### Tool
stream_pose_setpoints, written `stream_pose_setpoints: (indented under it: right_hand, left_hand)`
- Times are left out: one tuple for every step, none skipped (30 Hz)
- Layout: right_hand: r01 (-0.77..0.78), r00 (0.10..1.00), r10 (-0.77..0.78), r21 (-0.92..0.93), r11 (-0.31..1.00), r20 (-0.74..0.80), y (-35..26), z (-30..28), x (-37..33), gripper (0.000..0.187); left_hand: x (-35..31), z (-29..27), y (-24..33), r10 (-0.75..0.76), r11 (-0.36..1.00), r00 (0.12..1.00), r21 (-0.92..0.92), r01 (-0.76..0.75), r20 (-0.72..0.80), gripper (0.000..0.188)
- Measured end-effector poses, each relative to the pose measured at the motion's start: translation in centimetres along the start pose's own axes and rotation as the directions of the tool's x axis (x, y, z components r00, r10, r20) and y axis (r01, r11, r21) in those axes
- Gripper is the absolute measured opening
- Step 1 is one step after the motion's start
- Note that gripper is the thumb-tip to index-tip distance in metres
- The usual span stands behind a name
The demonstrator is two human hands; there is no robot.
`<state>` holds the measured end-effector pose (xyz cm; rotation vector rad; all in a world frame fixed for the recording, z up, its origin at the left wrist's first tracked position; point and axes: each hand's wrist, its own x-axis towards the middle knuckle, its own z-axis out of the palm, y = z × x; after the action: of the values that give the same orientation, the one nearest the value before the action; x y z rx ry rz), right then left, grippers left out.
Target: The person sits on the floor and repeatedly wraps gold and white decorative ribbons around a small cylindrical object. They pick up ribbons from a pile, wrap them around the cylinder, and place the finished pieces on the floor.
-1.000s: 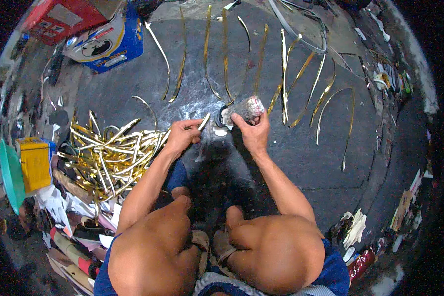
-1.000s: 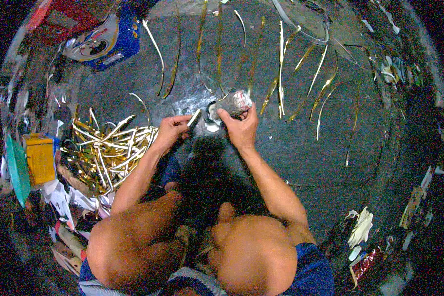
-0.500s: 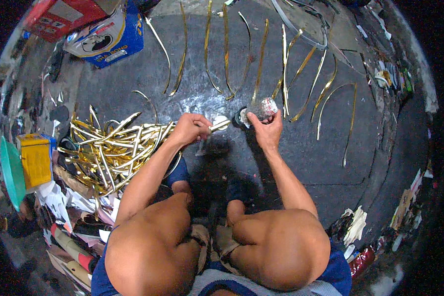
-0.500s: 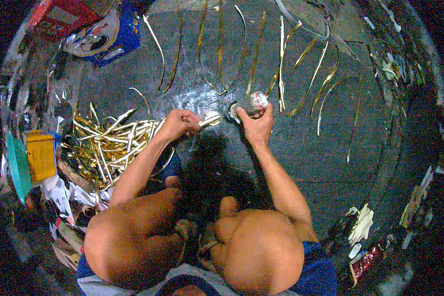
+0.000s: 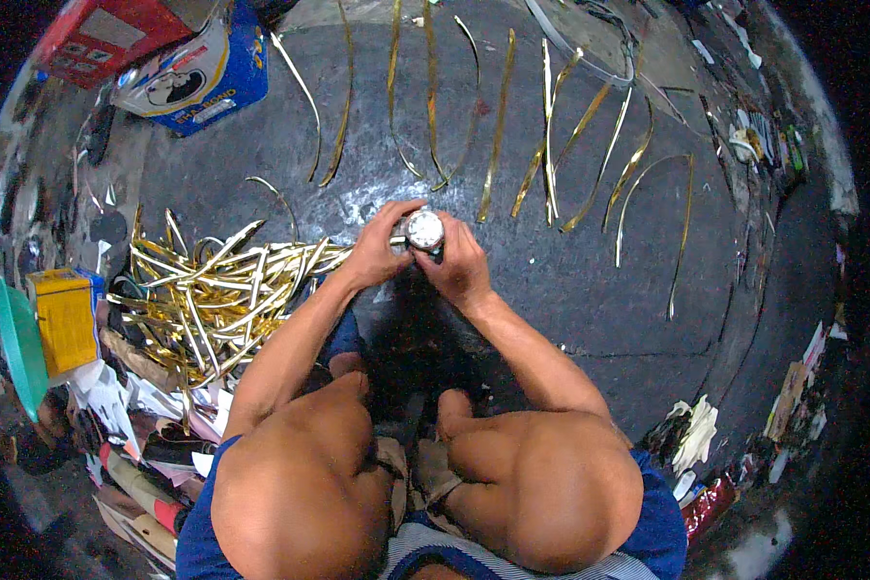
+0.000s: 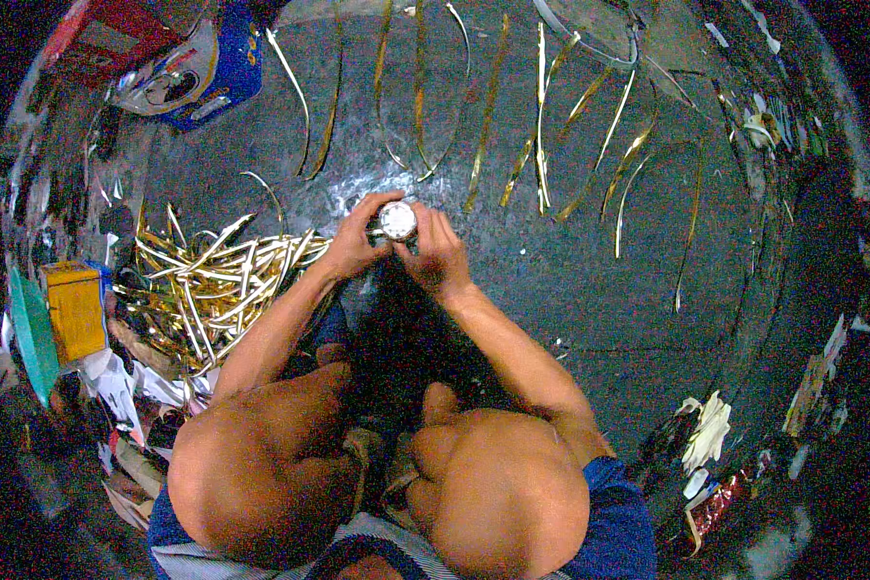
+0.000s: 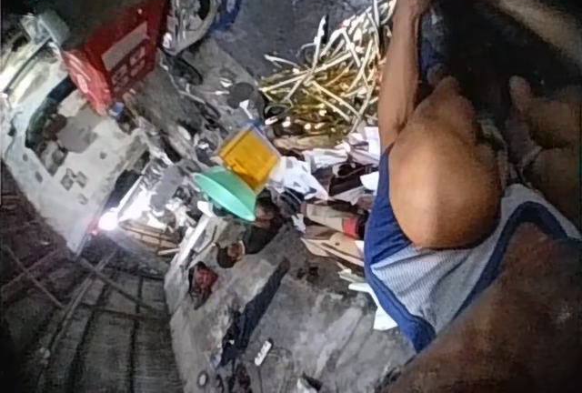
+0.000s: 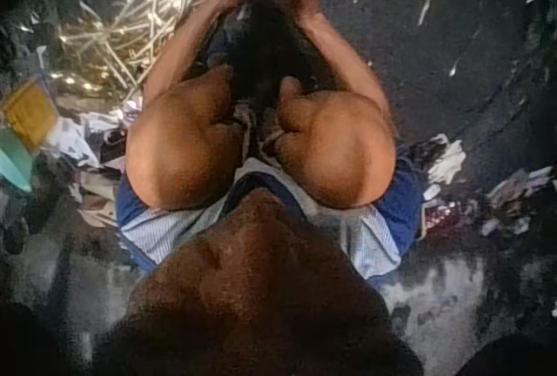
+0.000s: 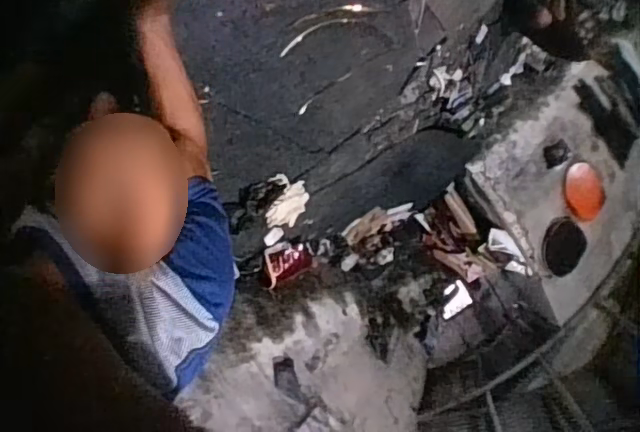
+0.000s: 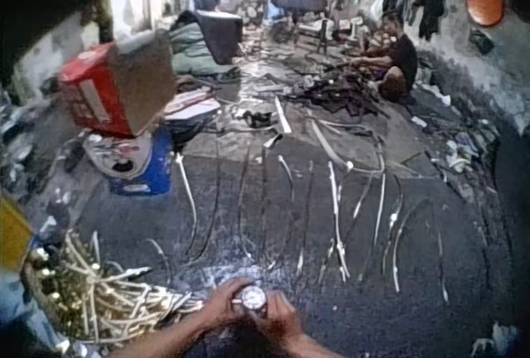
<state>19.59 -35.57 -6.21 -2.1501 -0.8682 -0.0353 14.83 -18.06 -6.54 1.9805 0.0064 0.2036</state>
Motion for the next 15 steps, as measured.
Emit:
stream_pose_setpoints:
  right_hand:
    - [0.013, 1.0, -0.013, 0.002, 1.0, 0.017, -0.2, -0.3, 0.1, 0.057]
    - [0.025, 0.999, -0.025, 0.003, 1.0, 0.035, -0.3, -0.5, 0.1, 0.056]
    - [-0.082, 0.996, 0.078, 0.11, 0.991, 0.048, -0.1, -0.5, -0.1, 0.053]
    - [-0.186, 0.982, 0.174, 0.213, 0.959, 0.073, 0.3, -0.3, -0.3, 0.051]
    - [-0.291, 0.957, 0.27, 0.305, 0.907, 0.108, 1.0, -0.2, -0.7, 0.048]
    - [-0.393, 0.92, 0.374, 0.283, 0.875, 0.121, 1.8, 0.1, -0.8, 0.045]
    - [-0.492, 0.87, 0.474, 0.26, 0.831, 0.135, 2.9, 0.7, -0.6, 0.041]
    - [-0.585, 0.811, 0.569, 0.235, 0.776, 0.14, 4.2, 1.1, -0.5, 0.037]
    - [-0.644, 0.765, 0.614, 0.233, 0.729, 0.191, 5.5, 1.7, -0.3, 0.033]
    - [-0.7, 0.714, 0.657, 0.228, 0.677, 0.239, 7.3, 2.5, -0.2, 0.03]
    - [-0.748, 0.663, 0.685, 0.226, 0.624, 0.304, 7.5, 3.2, 0.3, 0.026]
    - [-0.752, 0.657, 0.691, 0.325, 0.574, 0.3, 7.7, 3.4, 0.3, 0.024]
    - [-0.747, 0.651, 0.697, 0.418, 0.517, 0.301, 7.6, 3.3, 0.4, 0.022]
    - [-0.734, 0.642, 0.706, 0.505, 0.454, 0.3, 7.3, 3.0, 0.7, 0.021]
    - [-0.689, 0.674, 0.69, 0.563, 0.457, 0.264, 7.8, 3.1, 0.9, 0.022]
  left_hand:
    - [-0.2, -0.6, 1.0, -0.022, 1.0, 0.998, -0.003, 0.022, 0.051, 0.071]
    - [-0.3, -0.4, 0.8, -0.02, 1.0, 0.998, -0.007, 0.021, 0.061, 0.07]
    - [-0.5, 0.0, 0.3, -0.019, 1.0, 0.997, -0.012, 0.02, 0.071, 0.069]
    - [-0.7, 0.1, 0.1, -0.018, 1.0, 0.997, -0.016, 0.019, 0.077, 0.068]
    - [-0.7, 0.4, 0.3, -0.033, 0.999, 0.997, -0.039, 0.036, 0.072, 0.065]
    - [-0.6, 0.3, 0.3, -0.022, 1.0, 0.997, -0.014, 0.023, 0.069, 0.063]
    - [-0.7, 0.3, 0.2, -0.015, 1.0, 0.998, 0.011, 0.014, 0.066, 0.061]
    - [-0.6, 0.3, 0.2, -0.001, 0.999, 0.998, 0.035, -0.002, 0.066, 0.06]
    - [-0.5, 0.6, 0.2, -0.007, 0.999, 0.998, 0.033, 0.005, 0.062, 0.058]
    - [-0.2, 1.1, 0.0, -0.012, 1.0, 0.998, 0.03, 0.01, 0.061, 0.056]
    - [-0.3, 0.9, 0.0, -0.028, 0.999, 0.998, 0.042, 0.026, 0.051, 0.055]
    - [-0.3, 1.1, 0.2, -0.046, 0.998, 0.998, 0.033, 0.045, 0.038, 0.048]
    - [-0.3, 1.2, 0.2, 0.006, 0.999, 0.999, 0.046, -0.008, 0.032, 0.046]
    - [-0.1, 1.2, 0.2, 0.061, 0.996, 0.998, 0.056, -0.063, 0.029, 0.044]
    - [0.1, 1.1, 0.2, 0.092, 0.995, 0.995, 0.045, -0.093, 0.025, 0.044]
